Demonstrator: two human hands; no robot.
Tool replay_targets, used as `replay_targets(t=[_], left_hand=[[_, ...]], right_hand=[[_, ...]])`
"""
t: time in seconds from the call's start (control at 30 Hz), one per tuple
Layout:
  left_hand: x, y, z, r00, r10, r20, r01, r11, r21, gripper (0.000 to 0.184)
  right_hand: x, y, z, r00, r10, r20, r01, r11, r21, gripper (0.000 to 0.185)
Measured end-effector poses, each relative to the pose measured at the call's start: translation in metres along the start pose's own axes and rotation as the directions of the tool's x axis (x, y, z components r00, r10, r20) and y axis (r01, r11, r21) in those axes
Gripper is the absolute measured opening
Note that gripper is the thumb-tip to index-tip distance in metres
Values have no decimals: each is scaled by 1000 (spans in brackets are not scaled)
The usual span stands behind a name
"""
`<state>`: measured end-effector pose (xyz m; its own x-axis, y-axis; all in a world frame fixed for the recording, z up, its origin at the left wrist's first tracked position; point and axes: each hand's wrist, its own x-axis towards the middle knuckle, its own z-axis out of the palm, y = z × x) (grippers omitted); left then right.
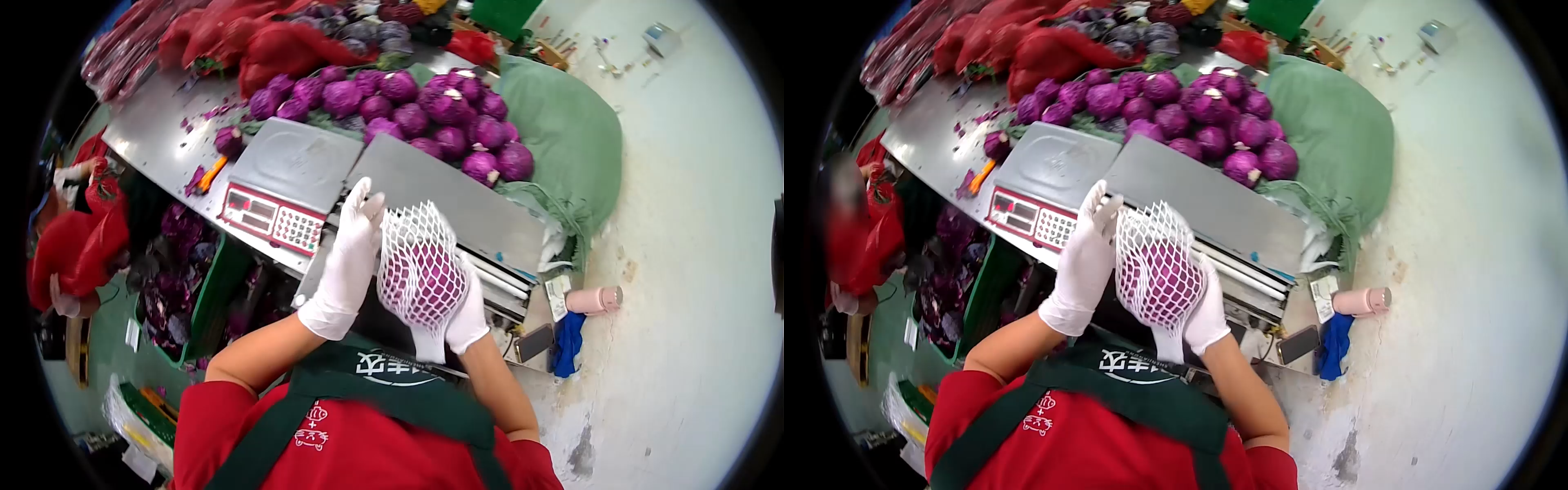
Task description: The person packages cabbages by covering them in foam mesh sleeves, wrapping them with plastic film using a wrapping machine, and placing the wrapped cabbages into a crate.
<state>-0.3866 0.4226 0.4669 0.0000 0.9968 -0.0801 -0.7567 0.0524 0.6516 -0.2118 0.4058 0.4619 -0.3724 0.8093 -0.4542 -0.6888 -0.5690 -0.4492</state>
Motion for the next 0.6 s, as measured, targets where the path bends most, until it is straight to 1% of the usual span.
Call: replay_targets(t=[0.03, 0.07, 0.1, 0.13, 0.17, 0.2, 0.23, 0.27, 0.3, 0.33, 0.37, 0.4, 0.43, 0.47, 0.5, 0.57, 0.6], left_hand=[[10, 3, 6, 966, -258, -4, 255, 960, -115, 60], [25, -7, 12, 965, -262, 13, 262, 960, -101, 60], [44, -25, 11, 889, -387, 243, 457, 757, -468, 55], [64, -44, 10, 783, -386, 488, 617, 379, -689, 55], [74, -45, 29, 877, -290, 384, 465, 716, -520, 58], [84, -46, 49, 945, -186, 268, 255, 934, -249, 63], [94, -45, 55, 960, -128, 248, 158, 982, -102, 56], [97, -49, 61, 980, -8, 200, -14, 994, 107, 52], [95, -48, 74, 976, 123, 182, -176, 933, 313, 49], [103, -58, 72, 964, 106, 246, -208, 875, 438, 49], [106, -69, 69, 965, 63, 256, -183, 858, 479, 49], [120, -79, 55, 930, 86, 357, -299, 741, 601, 52], [138, -93, 37, 884, 93, 457, -417, 597, 685, 55], [145, -101, 31, 904, 15, 427, -345, 615, 709, 55], [151, -106, 27, 886, 24, 464, -398, 554, 731, 56], [150, -119, 14, 873, 1, 487, -424, 496, 758, 54], [147, -119, 11, 881, -21, 473, -399, 506, 765, 51]], right_hand=[[2, -17, -5, 995, -74, 72, 74, 997, 7, 50], [8, -31, -5, 961, -256, 100, 266, 959, -96, 53], [9, -50, -2, 905, -376, 197, 424, 833, -357, 53], [27, -68, -8, 684, -616, 392, 696, 390, -602, 53], [33, -82, 4, 688, -676, 264, 656, 425, -623, 54], [39, -99, 4, 811, -574, 115, 532, 640, -555, 53], [46, -113, 1, 904, -427, -17, 377, 815, -441, 52], [54, -122, 0, 921, -389, -26, 350, 854, -384, 49], [64, -129, -4, 936, -351, -33, 321, 888, -328, 47], [78, -133, -18, 908, -418, -31, 381, 853, -356, 45], [94, -136, -32, 881, -472, 7, 435, 806, -402, 44], [111, -136, -51, 857, -514, 25, 474, 770, -427, 43], [124, -137, -64, 832, -552, 47, 510, 731, -454, 42], [129, -134, -69, 797, -602, 54, 550, 685, -477, 38], [136, -134, -75, 780, -621, 80, 564, 641, -521, 35], [142, -134, -90, 719, -671, 181, 594, 459, -661, 33], [142, -132, -92, 747, -650, 142, 564, 505, -654, 32]])
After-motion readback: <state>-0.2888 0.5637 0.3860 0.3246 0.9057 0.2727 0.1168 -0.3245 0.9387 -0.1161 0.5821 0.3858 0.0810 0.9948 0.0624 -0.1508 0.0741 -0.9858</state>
